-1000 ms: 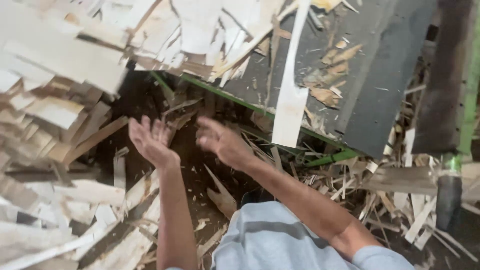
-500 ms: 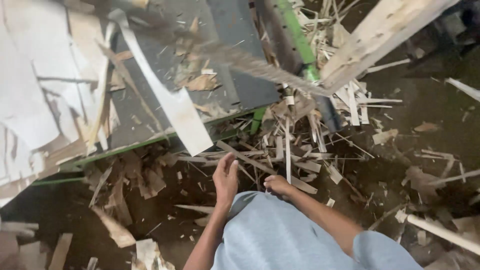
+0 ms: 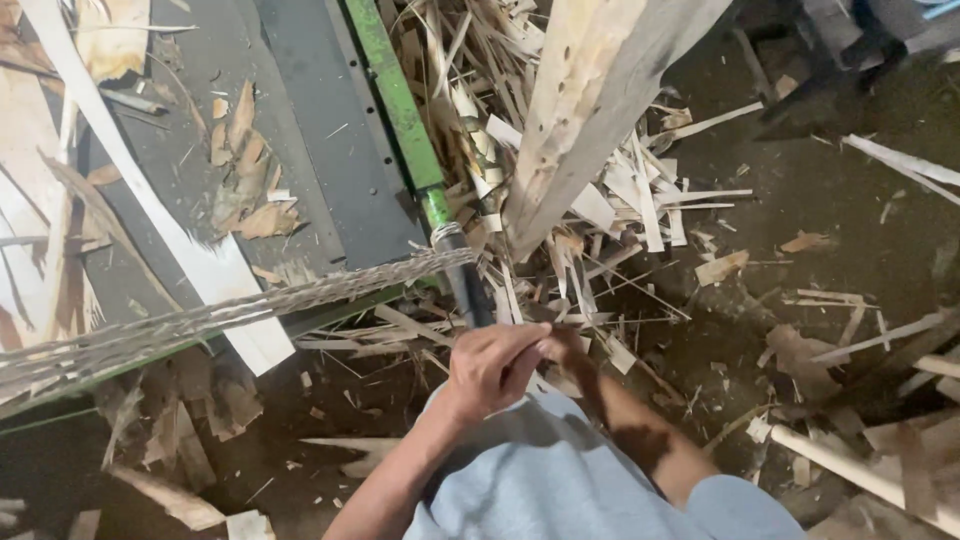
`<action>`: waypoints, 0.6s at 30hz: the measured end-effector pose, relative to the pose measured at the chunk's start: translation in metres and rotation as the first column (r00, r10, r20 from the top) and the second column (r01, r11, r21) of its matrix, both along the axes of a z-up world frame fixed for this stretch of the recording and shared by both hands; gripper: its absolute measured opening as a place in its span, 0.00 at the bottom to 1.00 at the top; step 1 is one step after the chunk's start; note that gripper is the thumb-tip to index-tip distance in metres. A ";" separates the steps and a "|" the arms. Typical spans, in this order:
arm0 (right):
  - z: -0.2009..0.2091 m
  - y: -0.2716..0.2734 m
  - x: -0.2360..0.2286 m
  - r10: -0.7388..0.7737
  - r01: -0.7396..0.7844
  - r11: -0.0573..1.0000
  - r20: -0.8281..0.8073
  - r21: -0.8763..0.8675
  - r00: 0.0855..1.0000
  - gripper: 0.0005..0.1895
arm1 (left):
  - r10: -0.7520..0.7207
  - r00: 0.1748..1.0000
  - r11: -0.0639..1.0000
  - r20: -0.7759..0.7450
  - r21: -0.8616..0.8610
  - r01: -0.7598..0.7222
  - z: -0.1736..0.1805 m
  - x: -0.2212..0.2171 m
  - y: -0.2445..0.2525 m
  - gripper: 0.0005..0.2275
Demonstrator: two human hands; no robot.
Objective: Using a manual lever-operated guillotine or large industrial paper cutter to trim and cut thin sheets of wood veneer.
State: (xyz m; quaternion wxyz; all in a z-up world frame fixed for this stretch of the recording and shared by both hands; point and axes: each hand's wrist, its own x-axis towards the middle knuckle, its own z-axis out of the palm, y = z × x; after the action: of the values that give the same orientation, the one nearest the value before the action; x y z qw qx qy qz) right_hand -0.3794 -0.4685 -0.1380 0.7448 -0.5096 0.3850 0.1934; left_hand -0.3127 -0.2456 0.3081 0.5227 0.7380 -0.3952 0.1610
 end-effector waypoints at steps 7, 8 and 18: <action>0.055 -0.050 0.051 0.809 -0.630 0.241 -0.206 -0.738 0.550 0.20 | 0.111 0.977 0.992 -0.180 0.081 -0.098 0.025 0.012 -0.021 0.11; 0.042 -0.044 0.065 0.816 -0.632 0.230 -0.208 -0.740 0.540 0.20 | 0.124 0.976 0.991 -0.179 0.077 -0.111 0.028 0.015 -0.019 0.11; 0.047 0.063 0.275 0.378 -0.179 0.765 0.206 -0.619 0.903 0.32 | 0.117 0.908 0.960 -0.403 0.280 0.000 0.015 0.039 -0.017 0.05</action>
State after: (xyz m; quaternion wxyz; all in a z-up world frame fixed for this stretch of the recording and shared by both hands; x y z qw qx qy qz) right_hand -0.1043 -0.4052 -0.0910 0.5651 -0.7904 0.2189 0.0899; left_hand -0.2739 -0.2622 0.3231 0.4827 0.8319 -0.2708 -0.0399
